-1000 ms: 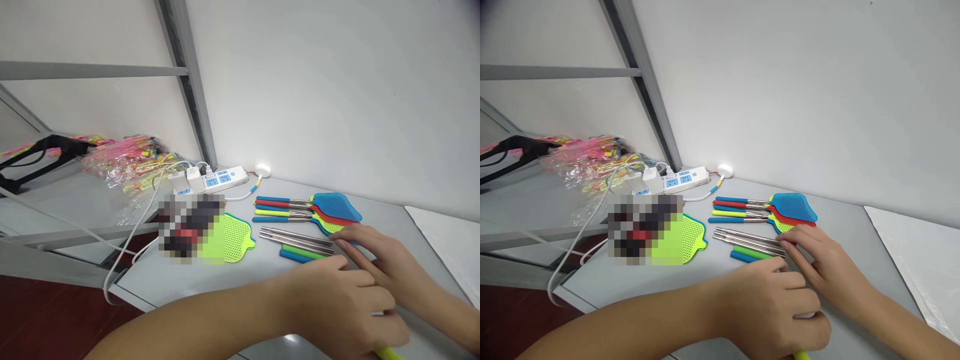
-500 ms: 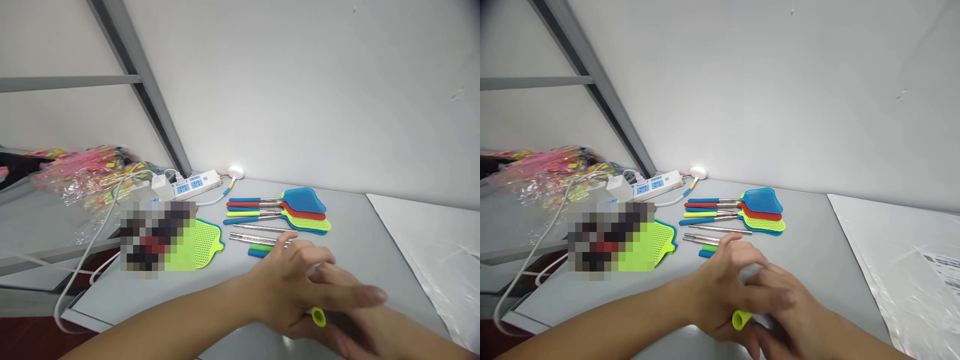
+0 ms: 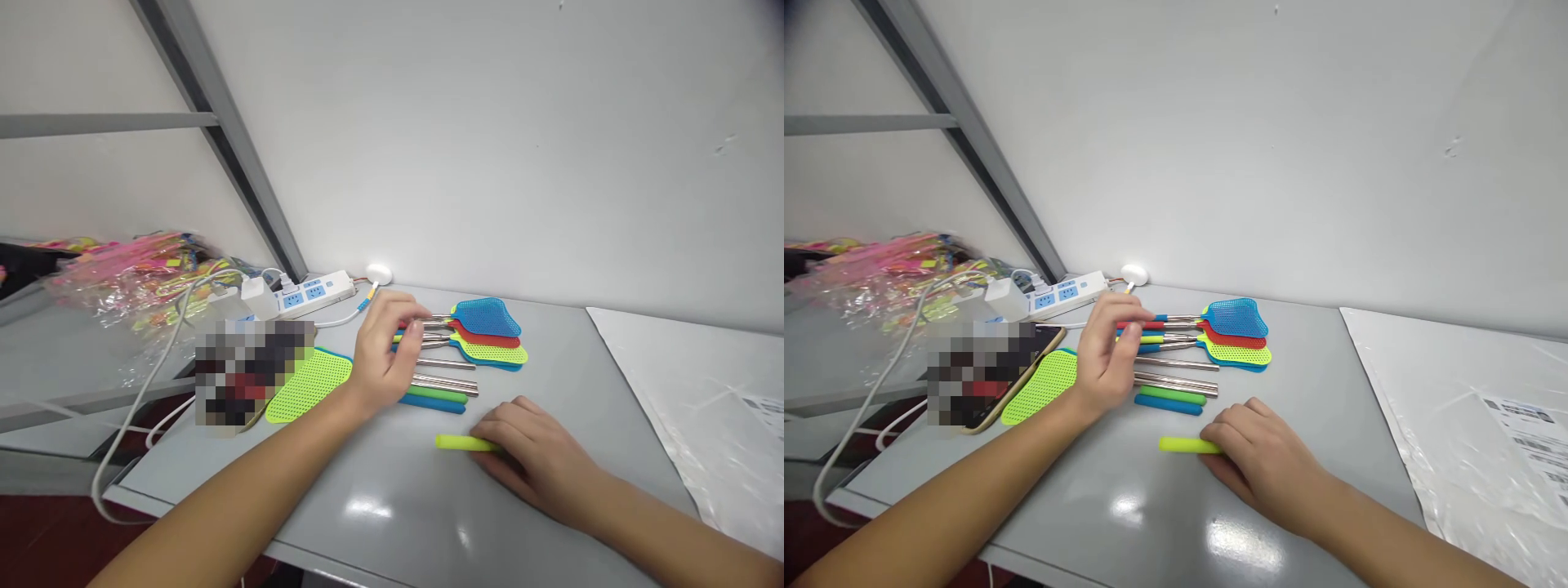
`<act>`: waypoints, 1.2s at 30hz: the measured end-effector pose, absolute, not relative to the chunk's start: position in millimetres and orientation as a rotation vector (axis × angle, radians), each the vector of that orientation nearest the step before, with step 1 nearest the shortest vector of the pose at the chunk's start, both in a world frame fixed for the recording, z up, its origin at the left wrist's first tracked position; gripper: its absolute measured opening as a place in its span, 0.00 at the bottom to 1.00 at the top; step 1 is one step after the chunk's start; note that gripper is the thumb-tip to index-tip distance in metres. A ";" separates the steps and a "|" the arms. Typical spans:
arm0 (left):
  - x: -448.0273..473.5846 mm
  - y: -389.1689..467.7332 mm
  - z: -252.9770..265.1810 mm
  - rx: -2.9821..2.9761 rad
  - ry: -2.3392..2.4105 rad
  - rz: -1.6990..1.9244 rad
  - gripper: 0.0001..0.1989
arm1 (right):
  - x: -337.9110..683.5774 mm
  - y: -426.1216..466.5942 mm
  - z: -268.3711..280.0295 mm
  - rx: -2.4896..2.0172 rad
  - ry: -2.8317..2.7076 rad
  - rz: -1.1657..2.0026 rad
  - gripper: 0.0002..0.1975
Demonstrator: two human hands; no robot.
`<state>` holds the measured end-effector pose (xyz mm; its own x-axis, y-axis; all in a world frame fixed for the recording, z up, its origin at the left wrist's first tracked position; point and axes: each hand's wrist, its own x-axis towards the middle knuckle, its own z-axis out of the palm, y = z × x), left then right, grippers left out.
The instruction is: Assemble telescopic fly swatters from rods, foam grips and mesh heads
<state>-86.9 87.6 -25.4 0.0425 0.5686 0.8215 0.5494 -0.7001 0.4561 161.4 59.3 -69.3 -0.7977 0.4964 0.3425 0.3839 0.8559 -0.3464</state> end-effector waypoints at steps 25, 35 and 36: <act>-78.4 98.1 -38.8 1.467 1.203 1.600 0.07 | 98.5 54.6 -65.1 -0.726 -2.681 -0.051 0.10; -84.4 95.5 -36.9 2.085 1.338 1.399 0.07 | 94.3 55.9 -60.9 -0.859 -2.634 0.106 0.08; -84.3 94.3 -37.1 2.189 1.348 1.332 0.08 | 94.8 56.2 -59.2 -0.854 -2.636 0.107 0.08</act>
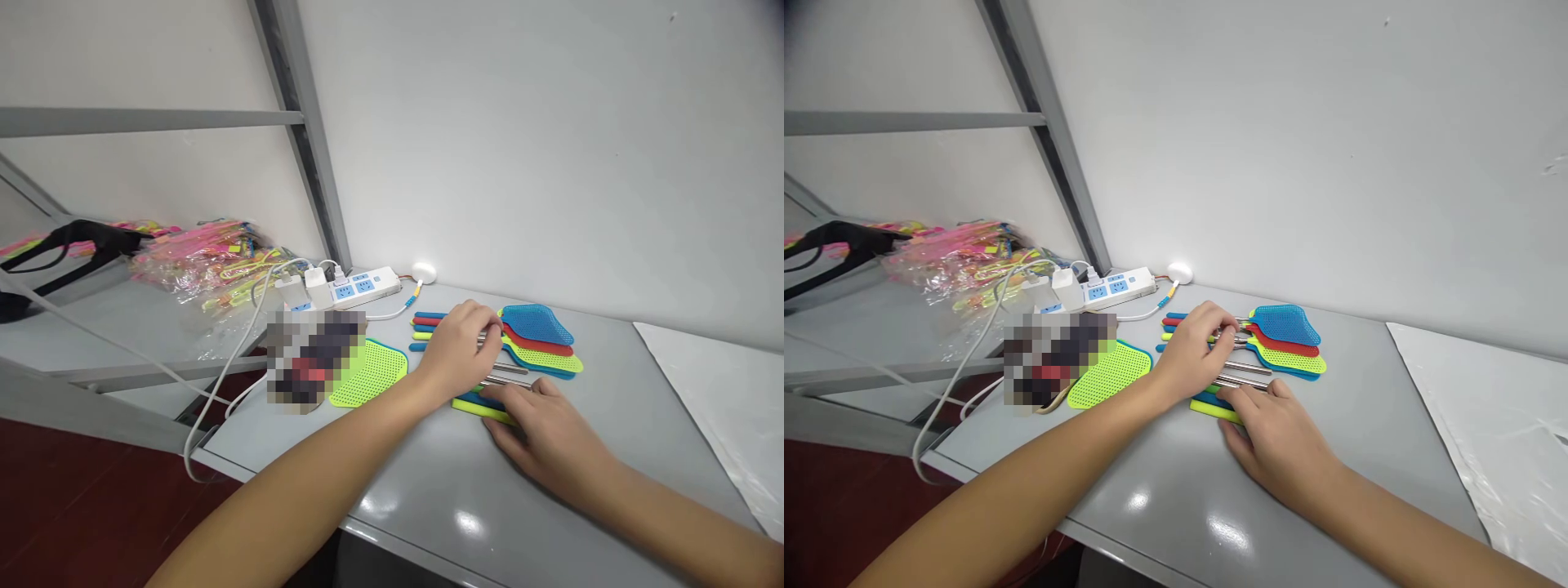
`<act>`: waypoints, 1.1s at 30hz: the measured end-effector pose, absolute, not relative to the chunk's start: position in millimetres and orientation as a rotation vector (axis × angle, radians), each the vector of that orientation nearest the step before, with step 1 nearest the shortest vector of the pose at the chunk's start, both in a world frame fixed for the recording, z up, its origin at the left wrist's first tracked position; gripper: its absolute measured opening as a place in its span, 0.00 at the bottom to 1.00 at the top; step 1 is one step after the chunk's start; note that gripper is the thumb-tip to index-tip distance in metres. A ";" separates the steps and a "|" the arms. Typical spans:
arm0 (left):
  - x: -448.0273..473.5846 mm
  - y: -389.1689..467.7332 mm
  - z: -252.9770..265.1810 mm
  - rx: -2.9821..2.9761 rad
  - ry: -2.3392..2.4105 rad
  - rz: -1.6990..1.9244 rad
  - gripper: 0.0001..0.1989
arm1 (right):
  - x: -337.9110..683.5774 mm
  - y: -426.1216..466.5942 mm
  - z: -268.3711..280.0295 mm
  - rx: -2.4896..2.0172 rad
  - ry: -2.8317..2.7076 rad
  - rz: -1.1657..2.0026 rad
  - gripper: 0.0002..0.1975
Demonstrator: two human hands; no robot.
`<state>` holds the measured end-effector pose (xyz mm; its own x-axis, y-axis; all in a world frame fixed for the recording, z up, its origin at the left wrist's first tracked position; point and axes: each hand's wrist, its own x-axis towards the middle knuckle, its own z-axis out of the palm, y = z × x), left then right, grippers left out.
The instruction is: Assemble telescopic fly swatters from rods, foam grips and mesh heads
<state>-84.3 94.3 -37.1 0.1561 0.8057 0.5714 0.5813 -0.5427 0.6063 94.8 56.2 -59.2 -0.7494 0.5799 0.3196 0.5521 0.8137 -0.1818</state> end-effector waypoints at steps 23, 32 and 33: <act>-70.6 58.5 -35.1 2.640 1.465 -0.072 0.51 | 154.2 54.7 -67.4 -0.969 -2.624 0.013 0.19; -73.1 63.5 -48.9 2.768 1.429 0.004 0.40 | 149.4 47.8 -66.2 -1.030 -2.660 0.068 0.21; -73.6 63.7 -49.6 2.765 1.424 0.012 0.40 | 149.1 48.5 -65.6 -1.042 -2.669 0.080 0.21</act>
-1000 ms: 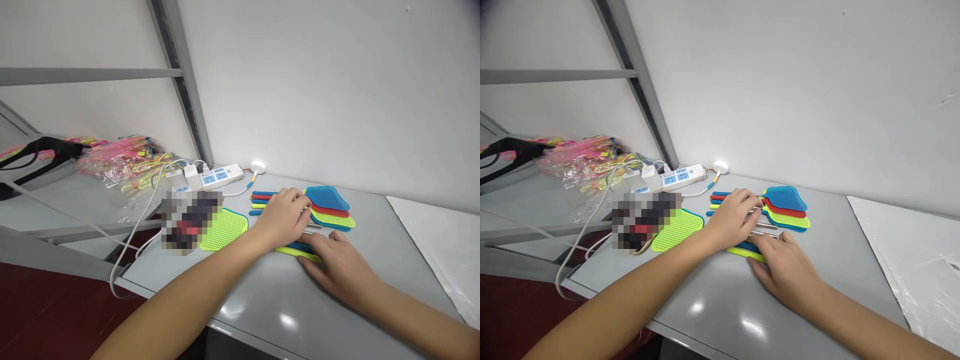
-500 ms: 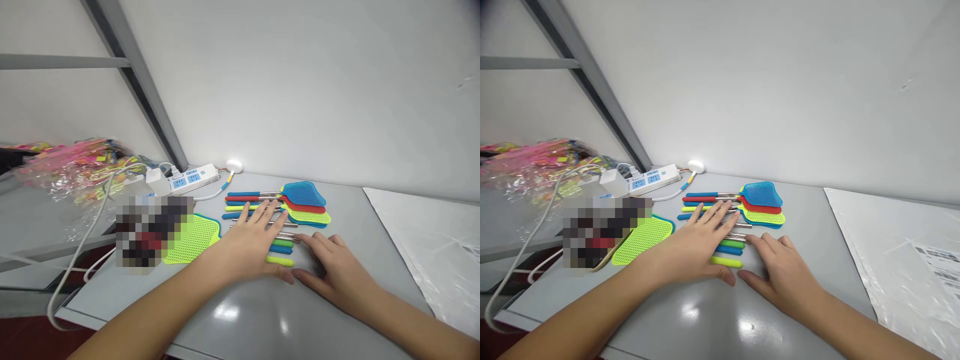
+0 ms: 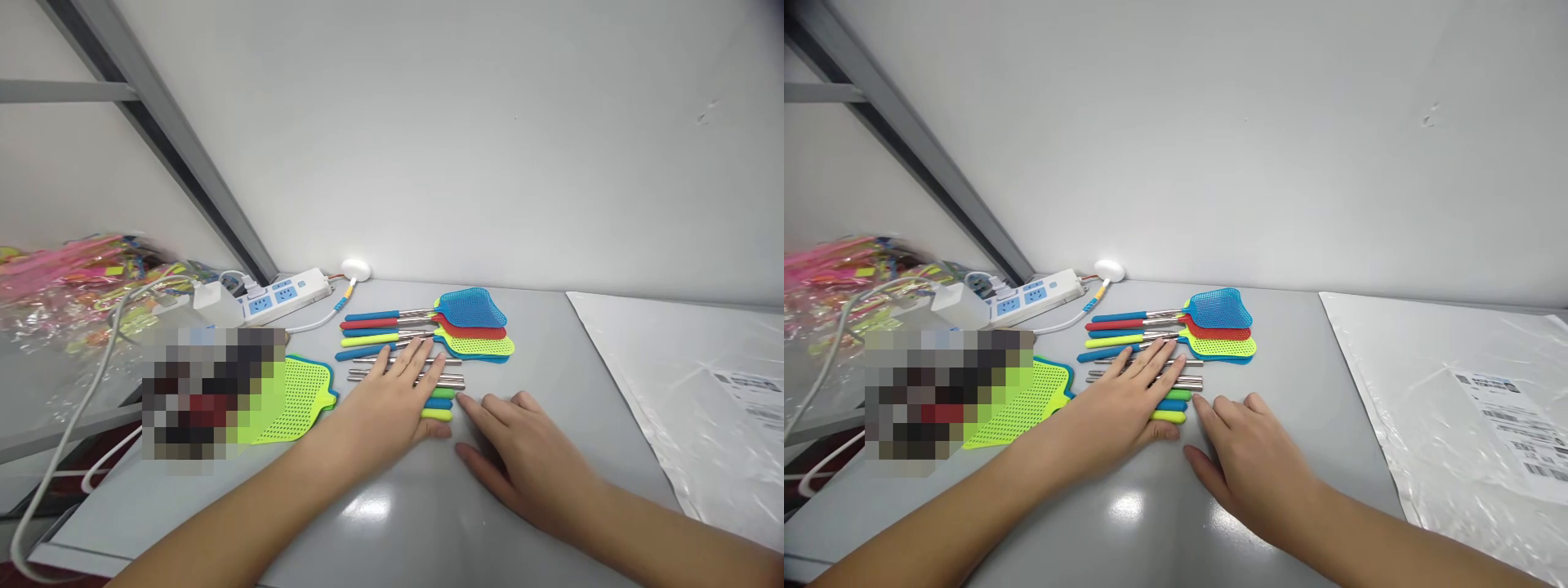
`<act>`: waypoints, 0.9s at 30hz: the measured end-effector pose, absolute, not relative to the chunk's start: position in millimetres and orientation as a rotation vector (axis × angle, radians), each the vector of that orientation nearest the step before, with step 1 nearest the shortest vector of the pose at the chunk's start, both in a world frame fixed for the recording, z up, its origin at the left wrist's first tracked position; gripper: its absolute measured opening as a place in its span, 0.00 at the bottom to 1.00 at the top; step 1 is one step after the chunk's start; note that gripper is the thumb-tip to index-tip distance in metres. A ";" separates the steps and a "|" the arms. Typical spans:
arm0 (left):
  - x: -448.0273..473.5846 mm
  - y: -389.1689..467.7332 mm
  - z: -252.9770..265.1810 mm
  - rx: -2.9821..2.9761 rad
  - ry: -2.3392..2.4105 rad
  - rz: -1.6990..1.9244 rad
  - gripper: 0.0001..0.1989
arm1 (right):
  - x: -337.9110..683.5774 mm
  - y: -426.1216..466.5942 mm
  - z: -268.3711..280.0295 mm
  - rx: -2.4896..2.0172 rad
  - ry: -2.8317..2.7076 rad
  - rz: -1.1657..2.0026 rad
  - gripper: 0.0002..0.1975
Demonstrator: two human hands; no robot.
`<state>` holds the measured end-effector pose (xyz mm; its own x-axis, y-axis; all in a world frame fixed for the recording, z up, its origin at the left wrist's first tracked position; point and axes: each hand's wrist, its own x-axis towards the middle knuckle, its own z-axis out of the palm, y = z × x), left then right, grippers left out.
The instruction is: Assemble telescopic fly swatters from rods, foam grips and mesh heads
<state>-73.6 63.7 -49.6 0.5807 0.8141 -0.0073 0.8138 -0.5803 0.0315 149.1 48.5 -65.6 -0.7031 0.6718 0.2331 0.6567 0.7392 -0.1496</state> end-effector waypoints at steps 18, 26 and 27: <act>-69.8 64.1 -44.3 2.783 1.424 0.076 0.38 | 149.9 49.2 -62.3 -1.112 -2.678 0.272 0.19; -69.4 65.4 -28.8 2.735 1.379 0.110 0.28 | 151.4 51.1 -56.0 -1.146 -2.542 0.458 0.16; -69.3 65.4 -28.1 2.739 1.379 0.111 0.28 | 151.5 51.7 -55.9 -1.156 -2.526 0.475 0.16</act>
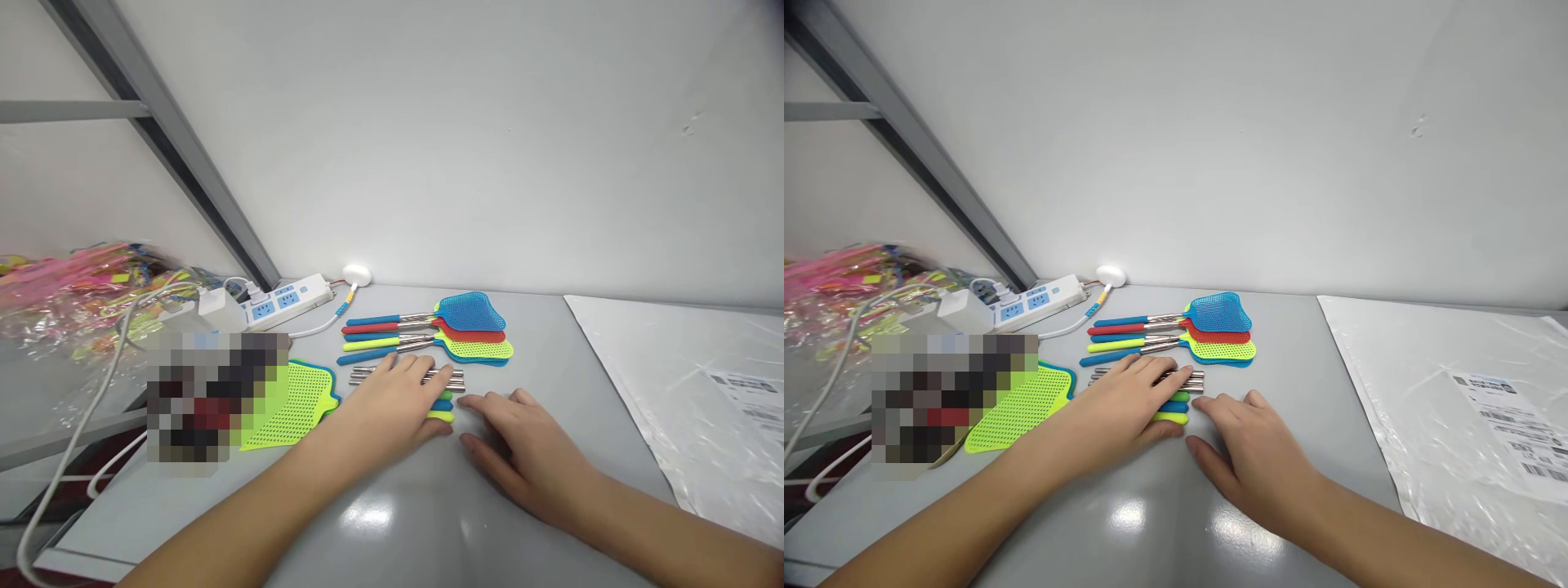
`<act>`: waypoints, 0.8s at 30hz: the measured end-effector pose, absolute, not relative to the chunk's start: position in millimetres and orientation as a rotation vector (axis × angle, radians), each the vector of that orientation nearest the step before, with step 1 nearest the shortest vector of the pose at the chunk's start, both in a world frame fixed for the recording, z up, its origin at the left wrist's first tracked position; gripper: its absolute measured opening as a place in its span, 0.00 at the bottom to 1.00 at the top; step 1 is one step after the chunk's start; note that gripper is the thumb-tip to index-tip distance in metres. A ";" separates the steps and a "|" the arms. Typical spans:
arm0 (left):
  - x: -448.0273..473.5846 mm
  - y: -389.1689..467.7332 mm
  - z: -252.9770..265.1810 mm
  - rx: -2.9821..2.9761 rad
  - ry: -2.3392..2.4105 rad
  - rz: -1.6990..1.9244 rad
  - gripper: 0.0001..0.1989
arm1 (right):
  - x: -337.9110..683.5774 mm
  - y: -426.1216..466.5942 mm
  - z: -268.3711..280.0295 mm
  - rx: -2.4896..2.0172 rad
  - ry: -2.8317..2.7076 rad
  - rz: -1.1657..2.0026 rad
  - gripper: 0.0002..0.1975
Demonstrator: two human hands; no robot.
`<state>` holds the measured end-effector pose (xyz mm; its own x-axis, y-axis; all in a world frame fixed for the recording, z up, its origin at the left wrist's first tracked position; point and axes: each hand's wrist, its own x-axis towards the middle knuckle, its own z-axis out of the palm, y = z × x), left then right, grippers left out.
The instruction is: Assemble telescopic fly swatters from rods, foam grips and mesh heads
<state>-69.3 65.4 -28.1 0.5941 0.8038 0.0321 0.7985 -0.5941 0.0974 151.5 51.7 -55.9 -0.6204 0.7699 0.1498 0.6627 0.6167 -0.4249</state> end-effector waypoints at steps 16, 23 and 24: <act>-68.3 61.7 -24.1 2.689 1.414 0.107 0.31 | 156.9 56.6 -66.7 -1.243 -2.362 0.636 0.15; -71.6 59.9 -32.4 2.757 1.379 0.202 0.36 | 165.4 68.6 -50.4 -1.214 -2.401 0.441 0.15; -71.9 59.7 -32.1 2.758 1.372 0.203 0.37 | 166.0 71.1 -46.0 -1.225 -2.408 0.440 0.15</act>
